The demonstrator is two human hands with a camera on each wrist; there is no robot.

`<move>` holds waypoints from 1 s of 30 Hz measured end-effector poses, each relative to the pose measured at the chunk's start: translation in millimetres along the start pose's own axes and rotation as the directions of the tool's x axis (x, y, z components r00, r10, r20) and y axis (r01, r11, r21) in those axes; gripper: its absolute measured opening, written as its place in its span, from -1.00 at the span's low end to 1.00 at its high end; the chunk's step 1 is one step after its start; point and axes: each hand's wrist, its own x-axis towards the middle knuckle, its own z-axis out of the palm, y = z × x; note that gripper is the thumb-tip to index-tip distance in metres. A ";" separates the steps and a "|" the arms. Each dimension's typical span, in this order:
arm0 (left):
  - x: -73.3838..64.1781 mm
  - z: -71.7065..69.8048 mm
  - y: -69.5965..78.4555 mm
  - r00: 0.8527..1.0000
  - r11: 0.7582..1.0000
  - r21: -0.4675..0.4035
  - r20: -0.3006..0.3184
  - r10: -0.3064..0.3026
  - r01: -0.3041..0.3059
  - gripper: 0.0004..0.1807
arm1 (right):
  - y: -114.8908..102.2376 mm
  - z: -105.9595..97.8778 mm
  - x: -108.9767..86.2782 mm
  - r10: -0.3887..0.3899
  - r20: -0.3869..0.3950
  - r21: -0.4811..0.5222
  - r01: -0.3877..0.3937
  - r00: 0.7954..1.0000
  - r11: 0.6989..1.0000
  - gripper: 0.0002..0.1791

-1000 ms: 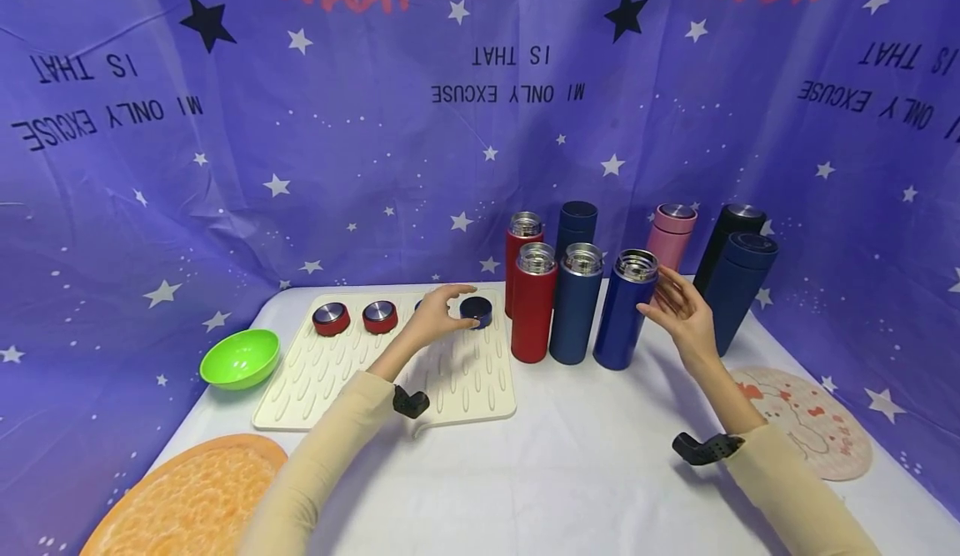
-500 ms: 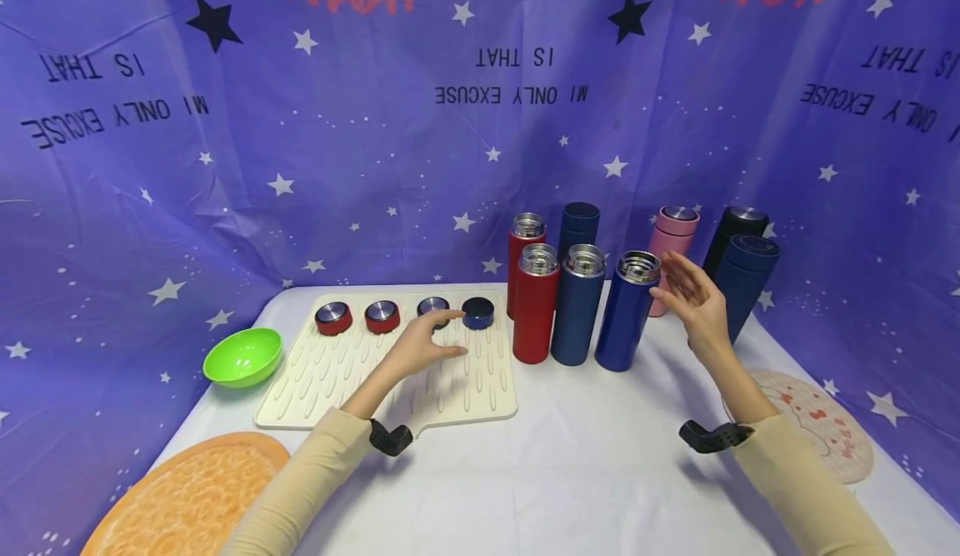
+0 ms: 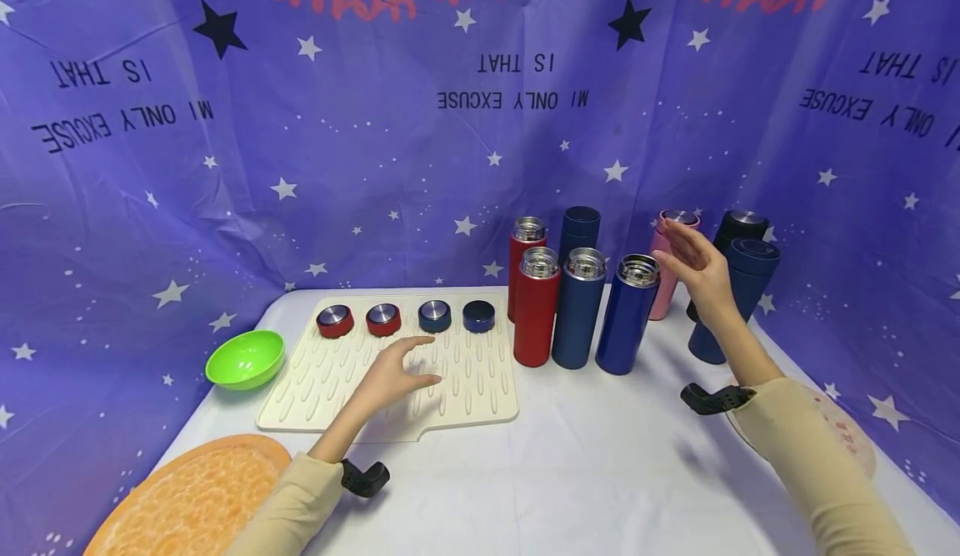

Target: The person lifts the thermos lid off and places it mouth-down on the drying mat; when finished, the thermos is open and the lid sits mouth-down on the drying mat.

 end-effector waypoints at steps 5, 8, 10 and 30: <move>-10.1 -9.0 -6.6 1.000 0.999 0.036 -0.015 -0.019 0.020 -0.29 | -12.4 -5.5 16.6 0.076 0.093 -0.167 -0.059 0.993 0.984 -0.38; -17.3 -13.8 -13.4 0.999 0.997 0.062 -0.001 -0.037 0.037 -0.26 | -20.2 -8.3 27.1 0.113 0.152 -0.254 -0.071 0.982 0.965 -0.36; -22.9 -16.7 -17.9 0.999 0.996 0.067 0.006 -0.051 0.051 -0.24 | -25.6 -8.0 34.2 0.134 0.185 -0.315 -0.070 0.974 0.947 -0.33; -53.4 -42.7 -43.5 0.984 0.982 0.077 0.022 -0.176 0.174 -0.17 | -63.4 38.4 105.4 0.347 0.483 -0.516 -0.058 0.804 0.855 -0.31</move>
